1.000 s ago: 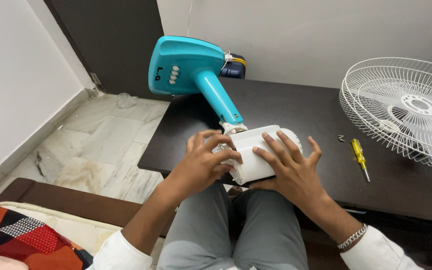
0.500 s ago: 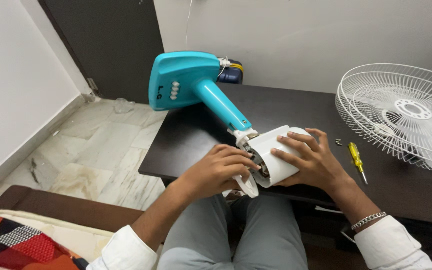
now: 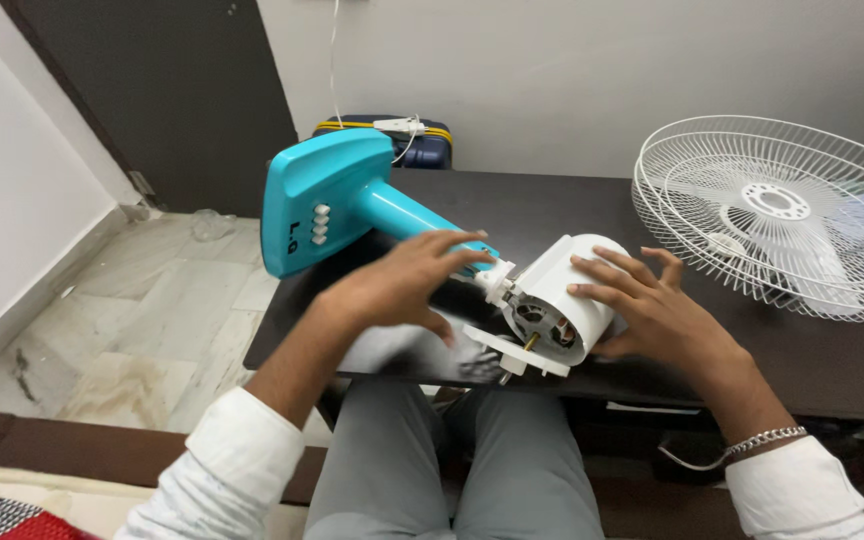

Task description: The person disassembles a teal LG pedestal fan on a dark table. They remove the front grille, unscrew and detach the motor housing, and separate the internal motor assembly from the fan stand using a screwdriver.

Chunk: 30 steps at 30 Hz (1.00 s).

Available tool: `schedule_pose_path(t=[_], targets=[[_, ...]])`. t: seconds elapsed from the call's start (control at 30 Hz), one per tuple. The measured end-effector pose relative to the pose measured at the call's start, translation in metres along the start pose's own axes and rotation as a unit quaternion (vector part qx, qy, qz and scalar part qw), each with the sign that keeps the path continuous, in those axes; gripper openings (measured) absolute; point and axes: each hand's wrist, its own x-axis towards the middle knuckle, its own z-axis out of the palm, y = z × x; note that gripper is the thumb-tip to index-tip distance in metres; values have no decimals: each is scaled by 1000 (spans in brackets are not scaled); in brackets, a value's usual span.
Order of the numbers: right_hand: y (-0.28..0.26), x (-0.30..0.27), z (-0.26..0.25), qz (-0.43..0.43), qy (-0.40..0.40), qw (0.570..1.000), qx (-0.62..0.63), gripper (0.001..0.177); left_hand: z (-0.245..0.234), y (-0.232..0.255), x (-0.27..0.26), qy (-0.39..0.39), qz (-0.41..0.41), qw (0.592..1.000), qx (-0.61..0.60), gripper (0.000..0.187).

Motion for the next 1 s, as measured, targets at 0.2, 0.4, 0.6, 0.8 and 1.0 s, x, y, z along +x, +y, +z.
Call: schedule_pose_path(t=[0.2, 0.4, 0.6, 0.8, 1.0], targets=[[-11, -32, -14, -23, 40, 994, 101, 100, 5, -38, 18, 30, -33, 986, 162, 109], [-70, -46, 17, -19, 169, 984, 44, 70, 29, -65, 44, 47, -13, 963, 265, 104], [-76, -41, 10, -6, 165, 982, 93, 27, 33, -71, 46, 65, -26, 954, 291, 71], [-64, -33, 2, 51, 92, 984, 144, 23, 36, -65, 23, 120, -60, 933, 333, 68], [-61, -23, 14, 150, 103, 960, 213, 25, 41, -70, 4, 170, -117, 912, 354, 55]])
